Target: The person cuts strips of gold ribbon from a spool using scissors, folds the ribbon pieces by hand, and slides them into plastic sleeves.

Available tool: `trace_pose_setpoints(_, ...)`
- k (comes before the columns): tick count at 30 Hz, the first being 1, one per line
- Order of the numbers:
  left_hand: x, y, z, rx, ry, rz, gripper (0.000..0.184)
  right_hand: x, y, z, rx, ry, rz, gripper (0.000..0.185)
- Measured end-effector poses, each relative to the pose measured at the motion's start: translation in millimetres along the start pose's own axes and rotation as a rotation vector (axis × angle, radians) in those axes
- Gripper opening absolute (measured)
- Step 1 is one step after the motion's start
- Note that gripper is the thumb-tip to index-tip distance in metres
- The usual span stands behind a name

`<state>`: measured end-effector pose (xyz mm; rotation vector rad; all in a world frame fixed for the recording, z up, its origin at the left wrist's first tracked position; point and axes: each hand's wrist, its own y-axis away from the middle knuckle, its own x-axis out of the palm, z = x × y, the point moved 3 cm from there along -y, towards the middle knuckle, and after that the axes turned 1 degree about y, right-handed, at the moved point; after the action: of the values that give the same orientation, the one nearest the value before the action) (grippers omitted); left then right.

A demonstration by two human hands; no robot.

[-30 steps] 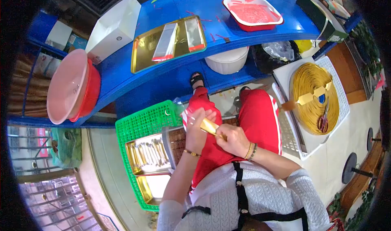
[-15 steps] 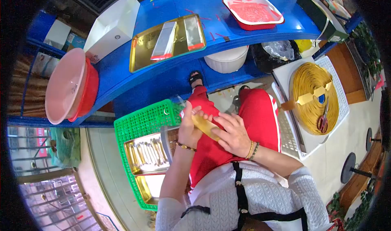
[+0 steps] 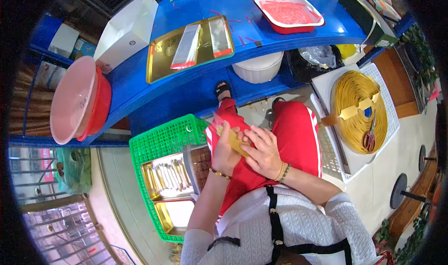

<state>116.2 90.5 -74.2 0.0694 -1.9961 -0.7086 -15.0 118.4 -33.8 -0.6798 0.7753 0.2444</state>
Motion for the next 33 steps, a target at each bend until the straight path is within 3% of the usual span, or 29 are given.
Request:
trace_pose_setpoints(7,-17,-11,9,-0.041,0.046,0.146,0.040,3,-6,-1,0.003,0.077,0.032,0.031)
trace_pose_setpoints(10,-6,-7,19,-0.076,-0.005,-0.010,0.036,5,-8,-6,0.023,0.117,0.039,0.032)
trace_pose_setpoints(13,-16,-9,4,-0.042,-0.084,0.095,0.033,0,-12,-6,0.035,0.121,0.035,0.033)
trace_pose_setpoints(16,-13,-6,-19,0.296,-0.185,-0.094,0.029,2,-10,-5,0.013,0.113,0.021,0.033)
trace_pose_setpoints(20,-13,-4,-9,0.244,-0.217,-0.071,0.030,14,-9,-5,-0.023,0.112,0.014,0.033)
trace_pose_setpoints(24,-24,-8,2,0.233,-0.185,-0.224,0.028,20,-6,-10,-0.025,0.143,0.036,0.035)
trace_pose_setpoints(27,-30,-12,7,0.191,-0.194,-0.202,0.028,20,-6,-11,0.006,0.128,0.060,0.035)
trace_pose_setpoints(29,-32,-11,4,0.246,-0.465,-0.097,0.029,17,-6,-11,0.033,0.074,0.049,0.035)
trace_pose_setpoints(31,-34,-8,-1,0.230,-0.473,-0.019,0.031,14,-4,-13,0.056,0.078,0.102,0.034)
trace_pose_setpoints(33,-25,-6,-13,0.151,-0.224,0.030,0.033,9,-3,-15,0.084,-0.002,0.143,0.031)
